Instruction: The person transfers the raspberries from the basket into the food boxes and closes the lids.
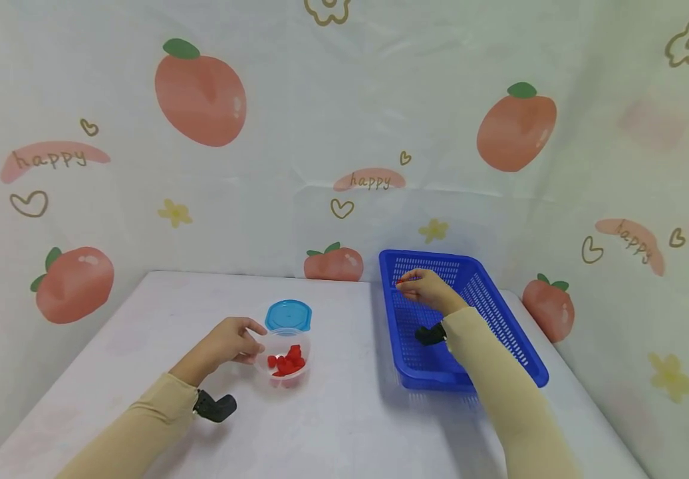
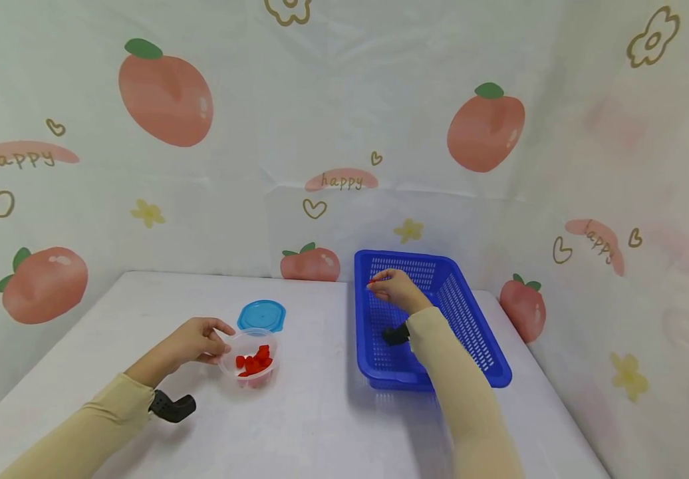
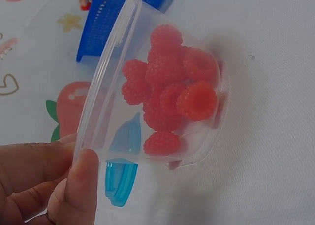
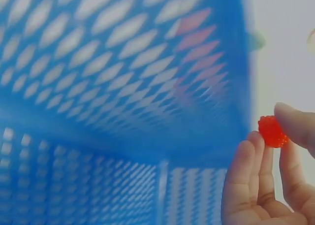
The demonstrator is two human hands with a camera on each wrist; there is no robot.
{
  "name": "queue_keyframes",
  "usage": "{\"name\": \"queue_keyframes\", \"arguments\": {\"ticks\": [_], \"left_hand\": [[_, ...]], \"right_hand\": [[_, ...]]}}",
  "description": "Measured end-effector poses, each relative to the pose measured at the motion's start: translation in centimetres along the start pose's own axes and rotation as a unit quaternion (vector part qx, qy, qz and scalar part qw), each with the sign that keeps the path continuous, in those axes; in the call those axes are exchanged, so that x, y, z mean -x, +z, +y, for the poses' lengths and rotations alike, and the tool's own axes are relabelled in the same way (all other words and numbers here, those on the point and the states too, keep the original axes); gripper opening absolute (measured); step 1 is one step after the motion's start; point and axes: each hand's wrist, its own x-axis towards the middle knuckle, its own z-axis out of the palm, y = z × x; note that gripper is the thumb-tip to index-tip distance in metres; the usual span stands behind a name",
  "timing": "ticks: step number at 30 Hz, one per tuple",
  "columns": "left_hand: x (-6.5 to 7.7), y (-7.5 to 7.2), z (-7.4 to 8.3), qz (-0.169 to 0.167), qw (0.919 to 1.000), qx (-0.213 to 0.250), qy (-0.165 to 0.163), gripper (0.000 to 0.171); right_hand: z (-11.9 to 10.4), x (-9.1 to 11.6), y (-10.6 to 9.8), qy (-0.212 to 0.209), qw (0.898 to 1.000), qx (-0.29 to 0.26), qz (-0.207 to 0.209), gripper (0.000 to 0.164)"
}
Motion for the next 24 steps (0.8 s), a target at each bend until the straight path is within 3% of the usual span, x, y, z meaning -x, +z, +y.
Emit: {"name": "queue_keyframes", "arguments": {"ticks": [7, 13, 24], "left_hand": [[-0.1, -0.2, -0.2, -0.011, 0.9999, 0.008, 0.007, 0.04], [-0.2, -0.2, -0.2, -0.013, 0.9999, 0.009, 0.005, 0.04], [0.1, -0.2, -0.1, -0.005, 0.9999, 0.005, 0.009, 0.039]], "right_hand": [[-2.8, 2.1, 1.6, -0.071, 0.997, -0.003, -0.018, 0.023], [-4.8, 4.9, 4.5, -0.12, 0.992, 0.003, -0.023, 0.018], [-4.8, 8.0, 10.7, -0.162, 0.985, 0.014, -0.052, 0.021]]}}
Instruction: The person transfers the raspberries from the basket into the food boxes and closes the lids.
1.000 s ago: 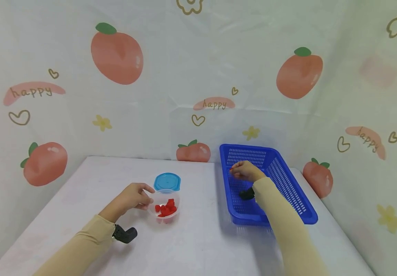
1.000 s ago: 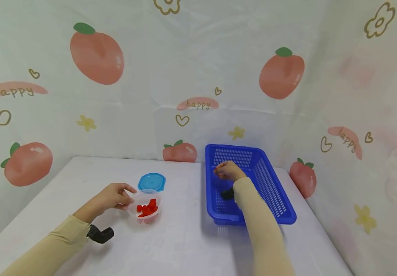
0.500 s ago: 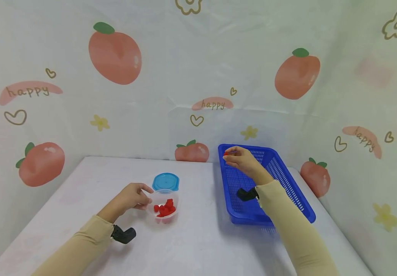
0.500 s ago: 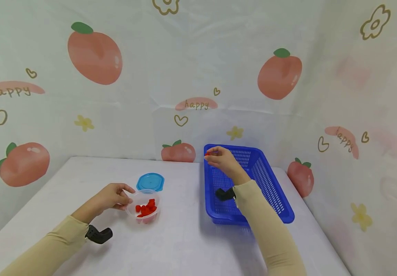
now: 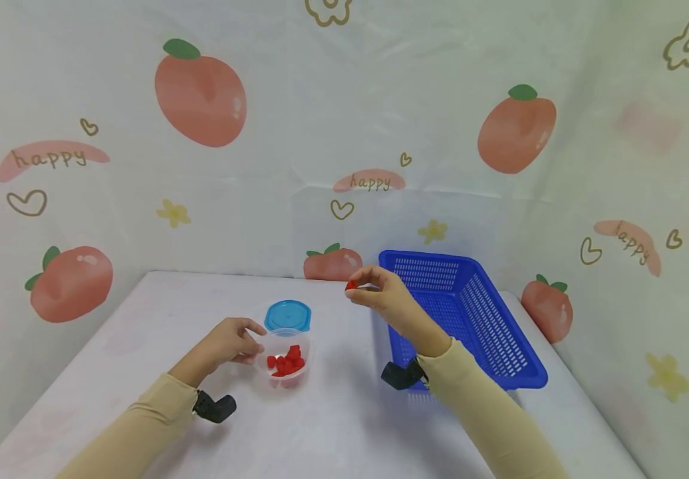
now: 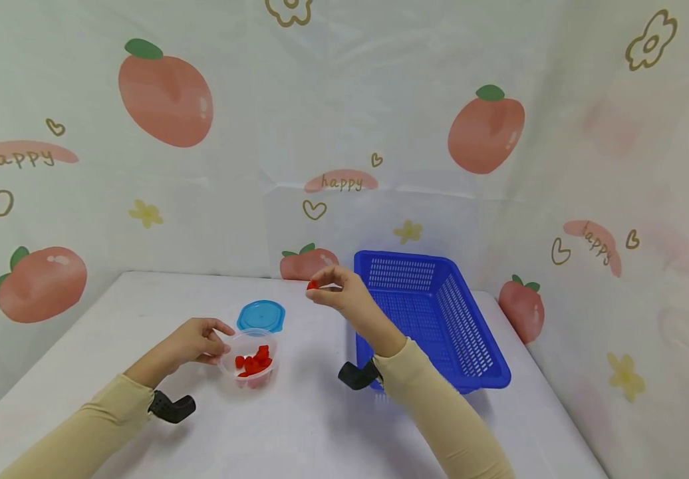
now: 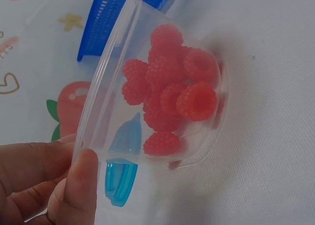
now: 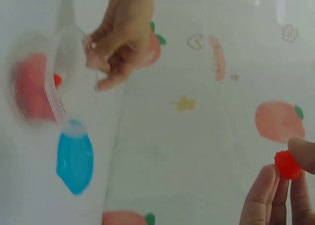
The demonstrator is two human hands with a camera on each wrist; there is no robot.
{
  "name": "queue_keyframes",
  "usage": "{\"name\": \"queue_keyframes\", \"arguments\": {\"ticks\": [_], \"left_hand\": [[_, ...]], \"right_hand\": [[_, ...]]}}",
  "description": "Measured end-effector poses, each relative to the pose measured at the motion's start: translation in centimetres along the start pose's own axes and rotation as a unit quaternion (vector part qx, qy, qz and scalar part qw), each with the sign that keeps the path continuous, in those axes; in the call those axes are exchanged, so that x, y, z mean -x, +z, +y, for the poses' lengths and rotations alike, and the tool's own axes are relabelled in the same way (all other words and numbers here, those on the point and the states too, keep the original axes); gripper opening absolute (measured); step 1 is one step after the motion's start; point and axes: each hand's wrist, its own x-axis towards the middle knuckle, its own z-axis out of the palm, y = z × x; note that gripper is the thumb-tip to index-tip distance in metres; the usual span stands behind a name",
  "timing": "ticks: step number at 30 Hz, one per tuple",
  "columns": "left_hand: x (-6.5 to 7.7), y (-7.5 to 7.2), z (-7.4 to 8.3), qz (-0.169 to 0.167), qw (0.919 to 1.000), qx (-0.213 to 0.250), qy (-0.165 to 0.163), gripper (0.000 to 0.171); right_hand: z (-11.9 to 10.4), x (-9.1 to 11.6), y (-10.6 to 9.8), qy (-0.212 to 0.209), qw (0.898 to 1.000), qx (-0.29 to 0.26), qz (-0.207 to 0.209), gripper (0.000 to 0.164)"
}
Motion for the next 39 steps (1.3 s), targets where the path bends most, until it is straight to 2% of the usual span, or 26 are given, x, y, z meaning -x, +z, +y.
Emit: {"name": "queue_keyframes", "arguments": {"ticks": [10, 16, 23, 29, 39], "left_hand": [[-0.2, 0.1, 0.0, 0.002, 1.0, -0.006, -0.005, 0.039], [-0.1, 0.0, -0.1, 0.001, 1.0, -0.007, 0.0, 0.04], [-0.1, 0.0, -0.1, 0.0, 1.0, -0.005, 0.003, 0.04], [0.2, 0.1, 0.2, -0.001, 1.0, -0.003, 0.0, 0.039], [-0.1, 0.0, 0.0, 0.002, 0.9999, -0.009, 0.005, 0.04]], "right_hand": [[3.3, 0.7, 5.3, 0.019, 1.0, -0.008, -0.002, 0.023], [5.9, 0.7, 7.3, 0.058, 0.998, 0.034, -0.005, 0.025], [7.6, 0.3, 8.3, 0.08, 0.995, 0.052, 0.009, 0.024], [8.7, 0.1, 8.7, 0.078, 0.995, 0.068, 0.004, 0.021], [8.8, 0.0, 9.2, 0.068, 0.994, 0.085, 0.005, 0.02]]}}
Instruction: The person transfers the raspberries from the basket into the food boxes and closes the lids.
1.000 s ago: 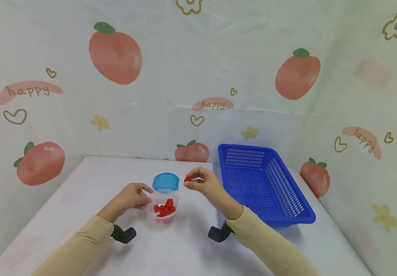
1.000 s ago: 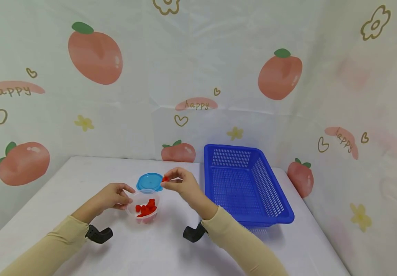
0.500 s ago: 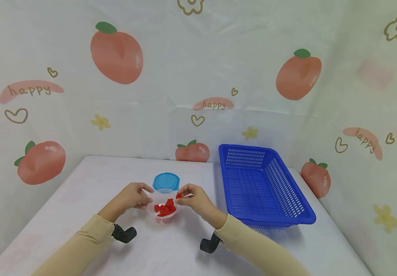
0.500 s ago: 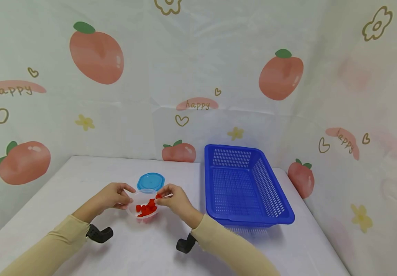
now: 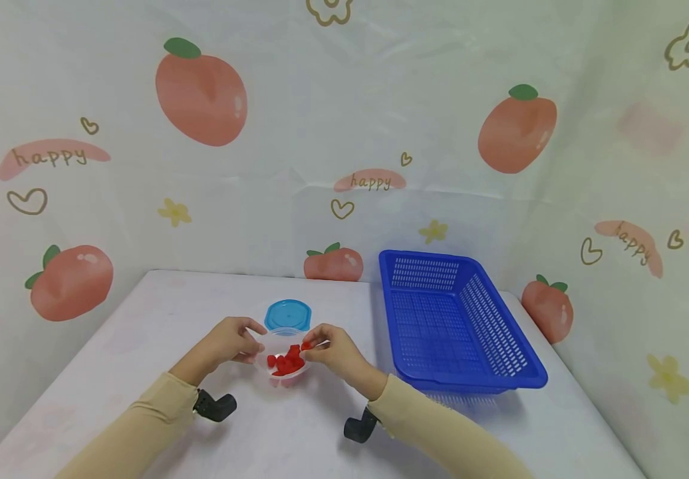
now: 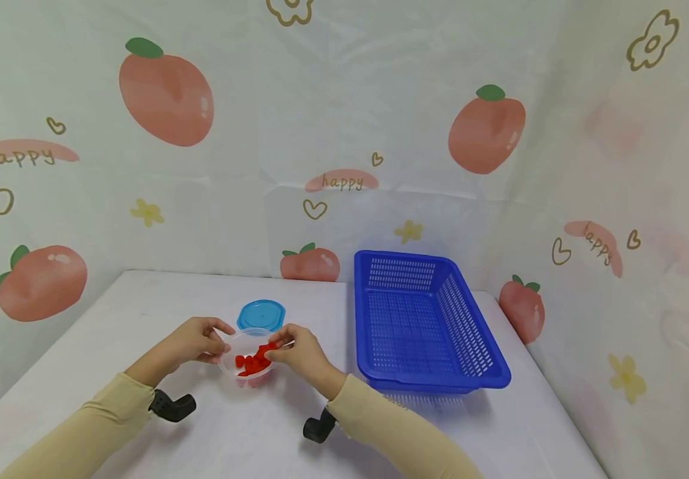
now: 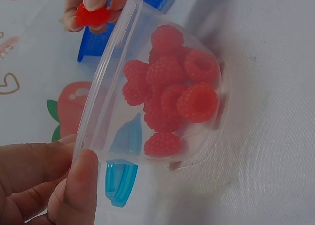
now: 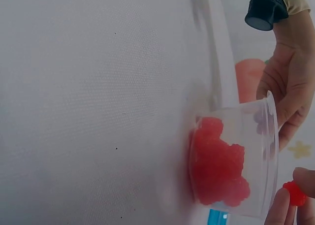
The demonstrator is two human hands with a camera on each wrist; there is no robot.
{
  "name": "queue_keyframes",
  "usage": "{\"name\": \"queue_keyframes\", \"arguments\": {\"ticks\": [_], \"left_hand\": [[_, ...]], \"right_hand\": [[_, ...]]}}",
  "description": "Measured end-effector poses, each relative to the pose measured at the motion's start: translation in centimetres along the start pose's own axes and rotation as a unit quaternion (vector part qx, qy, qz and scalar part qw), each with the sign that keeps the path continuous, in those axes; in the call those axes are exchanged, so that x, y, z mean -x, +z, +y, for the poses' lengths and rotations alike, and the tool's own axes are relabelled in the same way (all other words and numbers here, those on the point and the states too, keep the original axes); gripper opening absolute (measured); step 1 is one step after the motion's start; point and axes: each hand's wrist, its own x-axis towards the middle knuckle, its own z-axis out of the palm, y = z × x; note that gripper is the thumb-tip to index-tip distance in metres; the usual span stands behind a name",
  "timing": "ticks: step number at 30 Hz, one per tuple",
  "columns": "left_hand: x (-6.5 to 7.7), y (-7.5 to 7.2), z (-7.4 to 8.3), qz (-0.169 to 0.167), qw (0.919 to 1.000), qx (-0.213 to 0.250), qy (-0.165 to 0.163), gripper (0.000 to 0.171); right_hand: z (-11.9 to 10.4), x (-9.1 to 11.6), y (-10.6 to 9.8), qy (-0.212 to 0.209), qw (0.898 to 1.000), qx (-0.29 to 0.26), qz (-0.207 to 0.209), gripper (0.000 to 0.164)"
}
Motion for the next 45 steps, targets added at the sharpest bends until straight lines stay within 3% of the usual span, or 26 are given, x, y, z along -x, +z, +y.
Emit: {"name": "queue_keyframes", "arguments": {"ticks": [19, 45], "left_hand": [[-0.25, 0.07, -0.09, 0.004, 0.9999, 0.004, -0.014, 0.04], [-0.19, 0.17, -0.02, 0.007, 0.9998, 0.003, -0.017, 0.04]], "right_hand": [[0.13, -0.26, 0.13, -0.002, 1.0, 0.021, -0.003, 0.021], [0.25, -0.3, -0.08, -0.001, 1.0, 0.006, -0.01, 0.027]]}}
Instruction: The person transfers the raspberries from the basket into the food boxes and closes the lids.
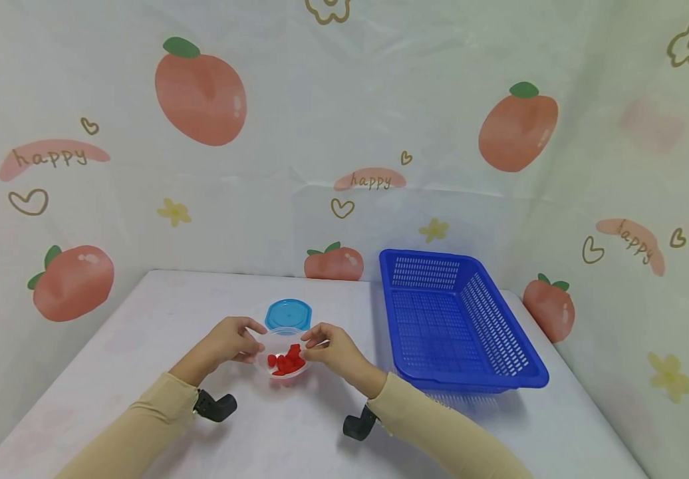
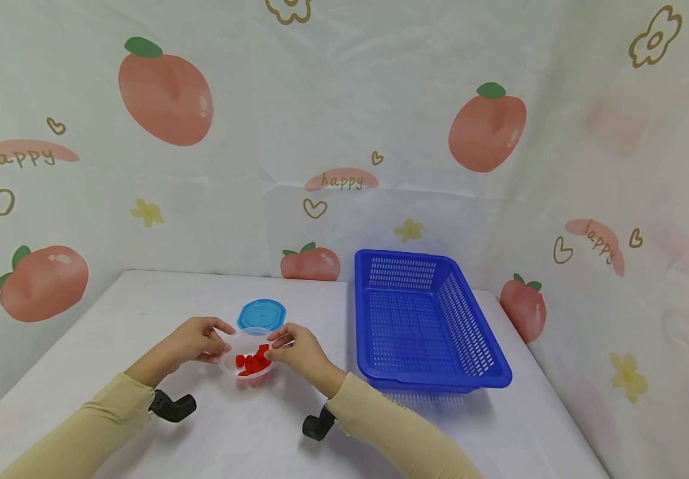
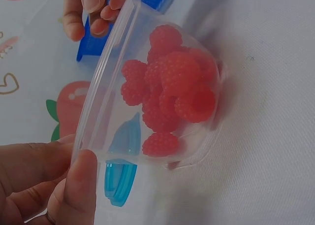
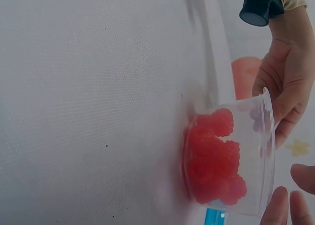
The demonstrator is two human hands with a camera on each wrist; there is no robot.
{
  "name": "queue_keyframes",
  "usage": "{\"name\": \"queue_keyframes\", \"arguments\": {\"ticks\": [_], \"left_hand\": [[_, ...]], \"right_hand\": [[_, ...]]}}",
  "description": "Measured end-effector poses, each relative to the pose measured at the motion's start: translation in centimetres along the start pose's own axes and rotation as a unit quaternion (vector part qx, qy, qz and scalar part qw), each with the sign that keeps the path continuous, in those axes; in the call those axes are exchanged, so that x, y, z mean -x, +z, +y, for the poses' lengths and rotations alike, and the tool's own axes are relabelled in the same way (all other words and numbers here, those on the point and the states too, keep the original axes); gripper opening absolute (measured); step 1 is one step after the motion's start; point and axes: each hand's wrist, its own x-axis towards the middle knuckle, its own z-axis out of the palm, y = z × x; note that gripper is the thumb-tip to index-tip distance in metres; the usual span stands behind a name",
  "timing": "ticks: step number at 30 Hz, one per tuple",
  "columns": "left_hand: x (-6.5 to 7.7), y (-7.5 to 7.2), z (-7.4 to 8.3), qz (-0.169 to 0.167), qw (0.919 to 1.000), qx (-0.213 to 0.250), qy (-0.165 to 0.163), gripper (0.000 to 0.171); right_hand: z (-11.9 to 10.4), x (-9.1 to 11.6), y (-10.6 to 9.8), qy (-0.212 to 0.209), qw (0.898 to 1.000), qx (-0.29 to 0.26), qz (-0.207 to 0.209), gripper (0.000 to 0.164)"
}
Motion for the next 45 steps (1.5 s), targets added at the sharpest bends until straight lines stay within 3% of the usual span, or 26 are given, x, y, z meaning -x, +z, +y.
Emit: {"name": "queue_keyframes", "arguments": {"ticks": [14, 23, 29, 37, 42, 45], "left_hand": [[0.4, -0.3, 0.1, -0.005, 1.0, -0.003, -0.006, 0.04], [0.6, -1.6, 0.1, -0.049, 0.9988, -0.009, 0.005, 0.038], [0.4, -2.8, 0.8, -0.057, 0.9982, -0.011, 0.018, 0.043], [-1.9, -4.1, 2.5, -0.059, 0.9977, -0.01, 0.032, 0.055], [-3.6, -4.8, 3.2, -0.073, 0.997, -0.009, 0.023, 0.072], [-4.4, -5.0, 3.3, -0.088, 0.9958, 0.023, 0.009, 0.077]], "right_hand": [[-0.4, 0.2, -0.3, 0.003, 1.0, -0.014, -0.003, 0.029], [-0.6, 0.2, -0.5, 0.004, 1.0, -0.028, -0.002, 0.03], [-2.0, -0.4, -0.7, -0.003, 0.997, -0.075, 0.022, 0.034], [-4.4, -2.8, -1.7, 0.021, 0.981, -0.179, 0.074, 0.052], [-4.1, -4.9, -2.5, 0.087, 0.963, -0.241, 0.086, 0.067], [-3.3, -5.8, -2.6, 0.136, 0.948, -0.274, 0.089, 0.073]]}}
